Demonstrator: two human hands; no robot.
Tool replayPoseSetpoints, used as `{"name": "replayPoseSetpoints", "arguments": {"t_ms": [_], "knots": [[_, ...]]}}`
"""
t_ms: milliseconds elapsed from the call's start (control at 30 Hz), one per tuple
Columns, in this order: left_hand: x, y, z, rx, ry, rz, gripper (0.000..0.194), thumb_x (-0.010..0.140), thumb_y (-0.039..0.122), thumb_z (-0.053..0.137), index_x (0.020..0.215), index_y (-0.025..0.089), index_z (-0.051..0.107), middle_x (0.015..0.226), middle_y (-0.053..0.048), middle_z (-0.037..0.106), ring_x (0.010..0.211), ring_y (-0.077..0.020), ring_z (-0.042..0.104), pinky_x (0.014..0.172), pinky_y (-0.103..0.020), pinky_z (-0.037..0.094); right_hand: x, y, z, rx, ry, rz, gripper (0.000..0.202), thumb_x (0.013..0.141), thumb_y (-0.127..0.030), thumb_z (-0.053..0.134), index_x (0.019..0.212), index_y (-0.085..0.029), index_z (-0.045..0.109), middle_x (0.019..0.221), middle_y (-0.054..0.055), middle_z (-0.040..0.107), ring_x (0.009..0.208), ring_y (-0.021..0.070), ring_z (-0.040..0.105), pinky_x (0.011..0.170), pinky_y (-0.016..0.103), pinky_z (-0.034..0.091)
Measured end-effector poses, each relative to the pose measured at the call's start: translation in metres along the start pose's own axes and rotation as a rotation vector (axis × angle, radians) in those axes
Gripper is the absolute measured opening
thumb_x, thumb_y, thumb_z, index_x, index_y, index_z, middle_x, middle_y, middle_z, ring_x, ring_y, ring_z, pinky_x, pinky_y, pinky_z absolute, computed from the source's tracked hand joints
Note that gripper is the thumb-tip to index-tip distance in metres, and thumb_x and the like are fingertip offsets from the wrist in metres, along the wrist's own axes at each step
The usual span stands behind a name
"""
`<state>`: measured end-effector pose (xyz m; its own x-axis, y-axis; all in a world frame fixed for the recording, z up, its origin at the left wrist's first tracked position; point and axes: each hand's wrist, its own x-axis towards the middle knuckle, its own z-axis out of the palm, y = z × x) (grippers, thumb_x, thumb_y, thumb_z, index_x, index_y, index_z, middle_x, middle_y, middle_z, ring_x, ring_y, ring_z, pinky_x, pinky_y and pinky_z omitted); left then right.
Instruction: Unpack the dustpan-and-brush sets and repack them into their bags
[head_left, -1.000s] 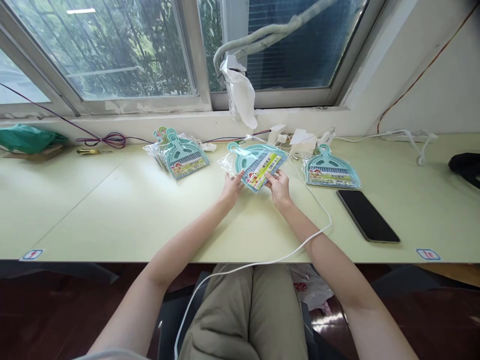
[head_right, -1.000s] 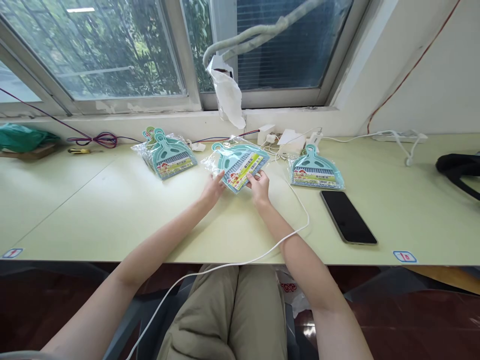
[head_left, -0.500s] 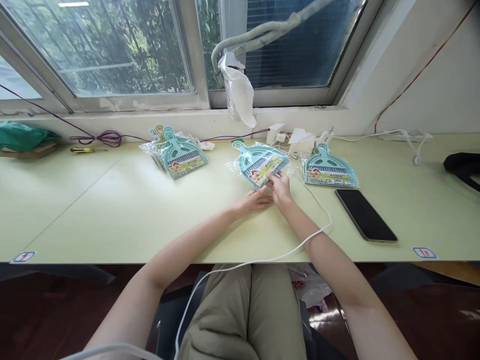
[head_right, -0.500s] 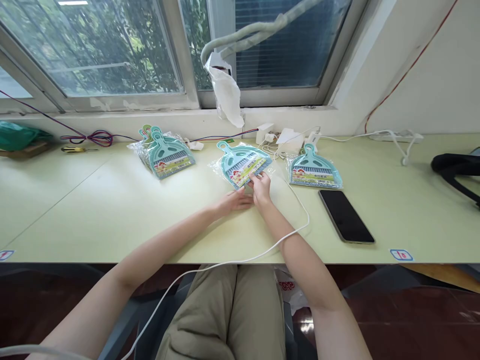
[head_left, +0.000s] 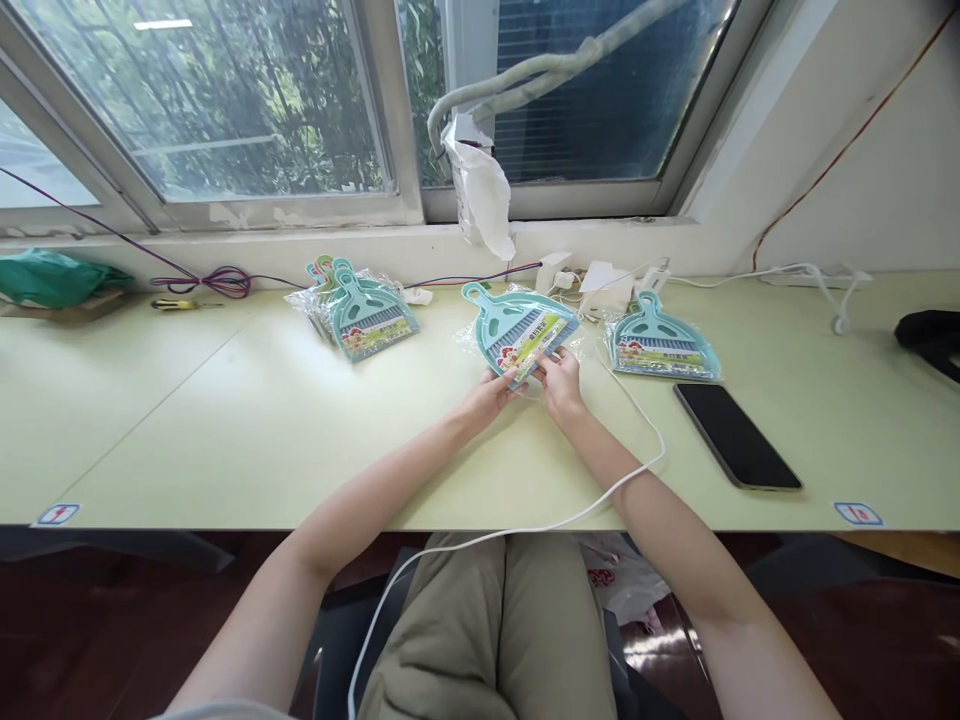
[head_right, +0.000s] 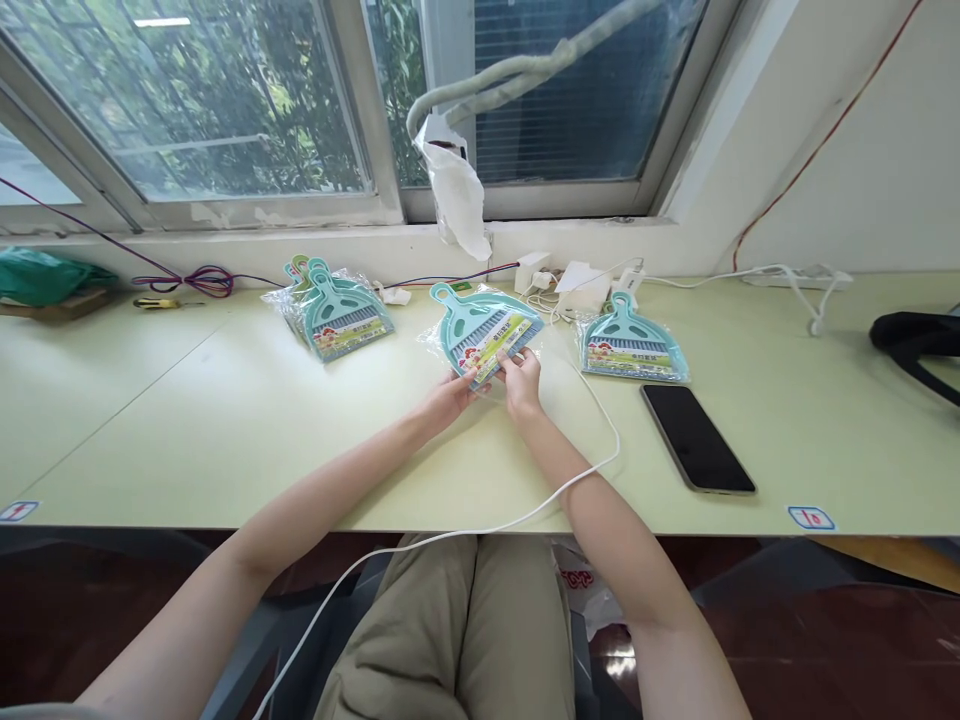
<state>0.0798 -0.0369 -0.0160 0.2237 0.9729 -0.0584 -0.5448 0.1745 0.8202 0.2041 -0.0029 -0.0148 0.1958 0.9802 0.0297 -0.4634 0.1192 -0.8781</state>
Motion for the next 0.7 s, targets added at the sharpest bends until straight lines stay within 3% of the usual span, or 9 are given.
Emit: {"name": "replayPoseSetpoints", "arguments": {"t_ms": [100, 167, 267, 433, 700], "knots": [[-0.001, -0.009, 0.002, 0.029, -0.124, -0.094, 0.038, 0.077, 0.019, 0.075, 0.114, 0.020, 0.065, 0.127, -0.009, 0.066, 0.120, -0.0229, 0.061, 0.104, -0.040, 0.048, 0.003, -0.002, -0.003, 0.016, 0.015, -0.009, 0.030, 0.069, -0.023, 0.073, 0.092, -0.022, 0.053, 0.088, 0.003, 0.072, 0.089, 0.0228, 0.073, 0.080, 0.039, 0.064], [0.001, -0.007, 0.000, 0.068, -0.131, -0.124, 0.036, 0.078, 0.025, 0.076, 0.113, 0.020, 0.066, 0.125, -0.010, 0.067, 0.116, -0.0241, 0.064, 0.101, -0.042, 0.050, 0.004, -0.003, -0.004, 0.018, 0.008, -0.011, 0.031, 0.069, -0.024, 0.073, 0.094, -0.023, 0.054, 0.088, 0.003, 0.072, 0.089, 0.0228, 0.073, 0.080, 0.039, 0.064], [0.005, 0.003, -0.005, 0.105, -0.005, -0.065, 0.032, 0.079, 0.028, 0.073, 0.109, 0.020, 0.066, 0.118, -0.009, 0.070, 0.105, -0.0224, 0.068, 0.097, -0.042, 0.053, 0.002, -0.003, -0.002, 0.022, 0.002, -0.001, 0.032, 0.069, -0.022, 0.072, 0.095, -0.023, 0.053, 0.089, 0.003, 0.072, 0.090, 0.0222, 0.073, 0.081, 0.039, 0.063], [0.006, 0.019, -0.010, 0.144, 0.136, 0.016, 0.026, 0.077, 0.018, 0.071, 0.101, 0.017, 0.063, 0.105, -0.006, 0.073, 0.093, -0.0189, 0.070, 0.093, -0.039, 0.055, -0.004, 0.002, 0.003, -0.001, 0.002, 0.017, 0.029, 0.069, -0.022, 0.072, 0.089, -0.023, 0.051, 0.094, 0.003, 0.072, 0.094, 0.0219, 0.072, 0.082, 0.038, 0.063], [0.007, 0.015, -0.009, 0.133, 0.248, 0.033, 0.018, 0.077, 0.014, 0.066, 0.094, 0.017, 0.060, 0.091, -0.005, 0.074, 0.080, -0.0181, 0.071, 0.091, -0.042, 0.056, -0.004, -0.001, 0.004, -0.012, -0.079, 0.045, 0.029, 0.070, -0.020, 0.064, 0.095, -0.024, 0.051, 0.093, 0.001, 0.071, 0.093, 0.0204, 0.072, 0.082, 0.037, 0.063]]}}
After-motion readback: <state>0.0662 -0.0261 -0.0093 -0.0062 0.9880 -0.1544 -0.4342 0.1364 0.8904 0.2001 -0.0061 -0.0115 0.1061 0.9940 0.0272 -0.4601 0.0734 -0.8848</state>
